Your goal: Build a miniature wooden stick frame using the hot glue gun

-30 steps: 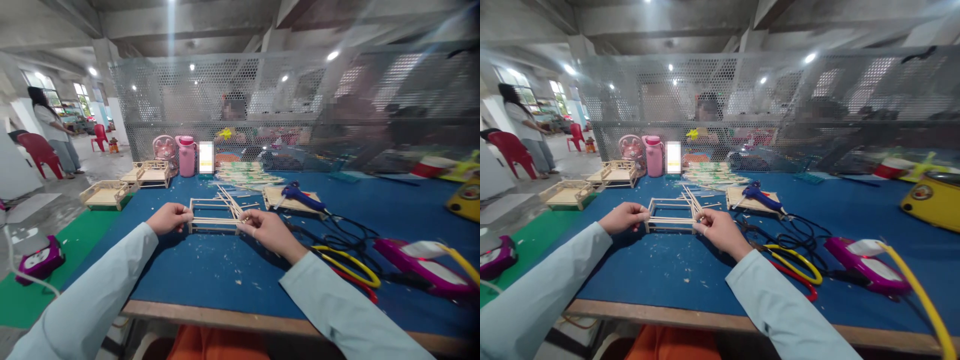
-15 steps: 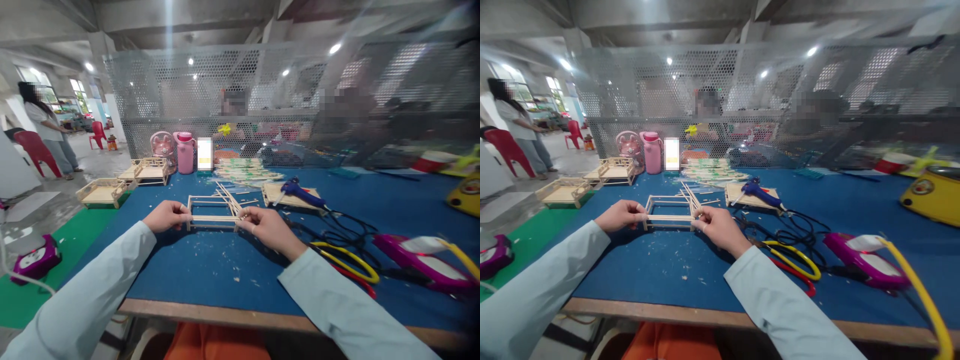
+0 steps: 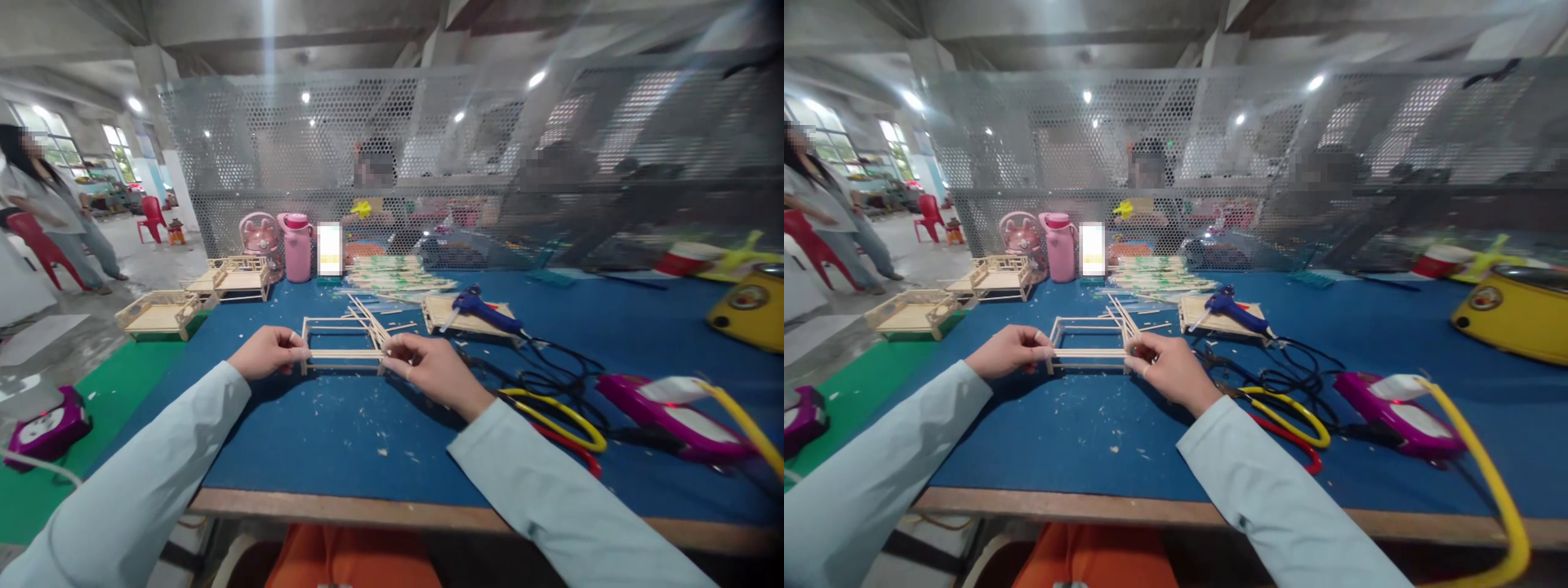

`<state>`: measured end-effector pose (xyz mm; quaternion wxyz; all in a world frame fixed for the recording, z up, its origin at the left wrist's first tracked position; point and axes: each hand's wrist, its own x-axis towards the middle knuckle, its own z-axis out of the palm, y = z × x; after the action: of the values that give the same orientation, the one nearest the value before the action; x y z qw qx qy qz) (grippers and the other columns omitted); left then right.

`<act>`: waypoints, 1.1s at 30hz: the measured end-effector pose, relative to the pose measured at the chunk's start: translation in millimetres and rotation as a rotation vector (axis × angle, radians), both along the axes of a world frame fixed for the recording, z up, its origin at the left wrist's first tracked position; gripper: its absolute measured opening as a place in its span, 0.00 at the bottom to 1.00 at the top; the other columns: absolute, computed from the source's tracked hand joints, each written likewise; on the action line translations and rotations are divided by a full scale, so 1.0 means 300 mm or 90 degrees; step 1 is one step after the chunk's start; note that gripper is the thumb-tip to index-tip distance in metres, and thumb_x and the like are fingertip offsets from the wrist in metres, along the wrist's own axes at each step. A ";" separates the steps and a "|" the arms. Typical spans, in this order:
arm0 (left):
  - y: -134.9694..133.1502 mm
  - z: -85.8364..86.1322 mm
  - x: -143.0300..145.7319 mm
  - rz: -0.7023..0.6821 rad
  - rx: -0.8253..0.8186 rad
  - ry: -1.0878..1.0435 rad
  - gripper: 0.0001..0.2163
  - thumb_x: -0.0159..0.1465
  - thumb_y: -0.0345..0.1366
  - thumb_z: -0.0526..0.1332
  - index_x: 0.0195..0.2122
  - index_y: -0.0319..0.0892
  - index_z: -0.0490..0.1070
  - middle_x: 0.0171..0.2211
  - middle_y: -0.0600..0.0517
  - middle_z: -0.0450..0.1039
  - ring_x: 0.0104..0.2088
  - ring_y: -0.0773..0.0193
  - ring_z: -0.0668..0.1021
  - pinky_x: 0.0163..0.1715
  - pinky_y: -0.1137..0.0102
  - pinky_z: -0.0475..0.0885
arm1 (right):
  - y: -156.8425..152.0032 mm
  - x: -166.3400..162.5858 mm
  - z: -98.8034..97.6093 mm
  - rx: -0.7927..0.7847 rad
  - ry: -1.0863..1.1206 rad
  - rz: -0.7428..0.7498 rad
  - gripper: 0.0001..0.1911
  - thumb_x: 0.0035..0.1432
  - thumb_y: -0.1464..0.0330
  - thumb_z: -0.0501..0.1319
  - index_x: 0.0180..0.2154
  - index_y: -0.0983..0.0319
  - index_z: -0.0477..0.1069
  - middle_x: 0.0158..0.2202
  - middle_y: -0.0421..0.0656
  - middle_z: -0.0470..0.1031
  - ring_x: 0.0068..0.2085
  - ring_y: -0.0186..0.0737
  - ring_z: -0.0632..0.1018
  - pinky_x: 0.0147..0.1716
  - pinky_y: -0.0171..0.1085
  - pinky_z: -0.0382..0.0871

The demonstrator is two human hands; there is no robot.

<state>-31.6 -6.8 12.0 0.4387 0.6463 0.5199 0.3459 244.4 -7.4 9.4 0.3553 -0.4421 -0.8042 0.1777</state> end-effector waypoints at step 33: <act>0.029 0.141 -0.018 0.139 0.238 0.139 0.12 0.57 0.44 0.57 0.27 0.39 0.72 0.21 0.54 0.69 0.21 0.69 0.68 0.22 0.74 0.64 | 0.000 0.001 0.016 -0.001 -0.067 -0.008 0.10 0.52 0.64 0.59 0.30 0.62 0.75 0.27 0.43 0.79 0.27 0.39 0.76 0.29 0.36 0.67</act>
<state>-37.1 2.0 54.4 0.2126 0.6897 0.5580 0.4096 244.8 -7.5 14.2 0.3132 -0.4559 -0.8191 0.1523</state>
